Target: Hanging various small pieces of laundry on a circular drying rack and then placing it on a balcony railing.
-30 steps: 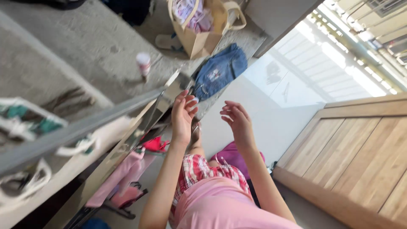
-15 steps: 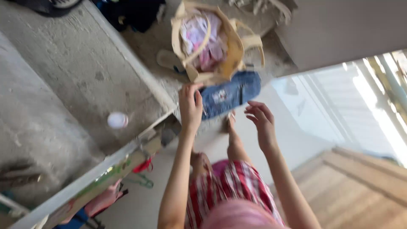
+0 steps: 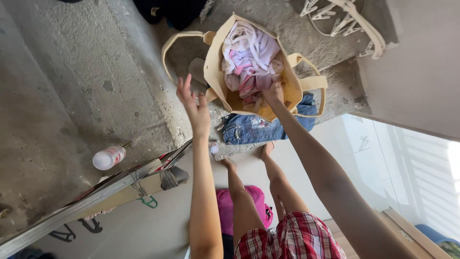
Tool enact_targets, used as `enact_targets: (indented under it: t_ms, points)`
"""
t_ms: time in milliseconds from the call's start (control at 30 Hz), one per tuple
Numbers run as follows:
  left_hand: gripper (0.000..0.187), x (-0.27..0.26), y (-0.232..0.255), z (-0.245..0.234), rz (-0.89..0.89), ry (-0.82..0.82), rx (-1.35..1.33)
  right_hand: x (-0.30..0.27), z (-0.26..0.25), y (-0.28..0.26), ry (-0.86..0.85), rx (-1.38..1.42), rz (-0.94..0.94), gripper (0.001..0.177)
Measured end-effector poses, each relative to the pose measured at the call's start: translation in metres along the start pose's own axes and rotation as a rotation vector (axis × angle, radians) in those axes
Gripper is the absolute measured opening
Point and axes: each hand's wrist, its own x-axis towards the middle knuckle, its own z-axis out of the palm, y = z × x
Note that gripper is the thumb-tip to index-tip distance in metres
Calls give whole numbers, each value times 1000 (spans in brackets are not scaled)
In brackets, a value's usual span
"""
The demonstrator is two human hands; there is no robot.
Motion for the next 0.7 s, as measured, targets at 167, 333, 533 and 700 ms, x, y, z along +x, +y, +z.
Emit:
enact_targets:
  t_ms: [167, 333, 533, 700]
  points:
    - [45, 11, -5, -9, -69, -106, 29, 13, -36, -53, -338, 267, 349, 59]
    - [37, 30, 4, 15, 42, -274, -93, 7, -89, -115, -411, 311, 174, 68]
    - [75, 56, -38, 72, -331, -670, -149, -47, -136, -195, -698, 280, -184, 57]
    - [77, 85, -43, 86, -359, -280, -44, -69, -157, -230, -724, -476, -273, 113]
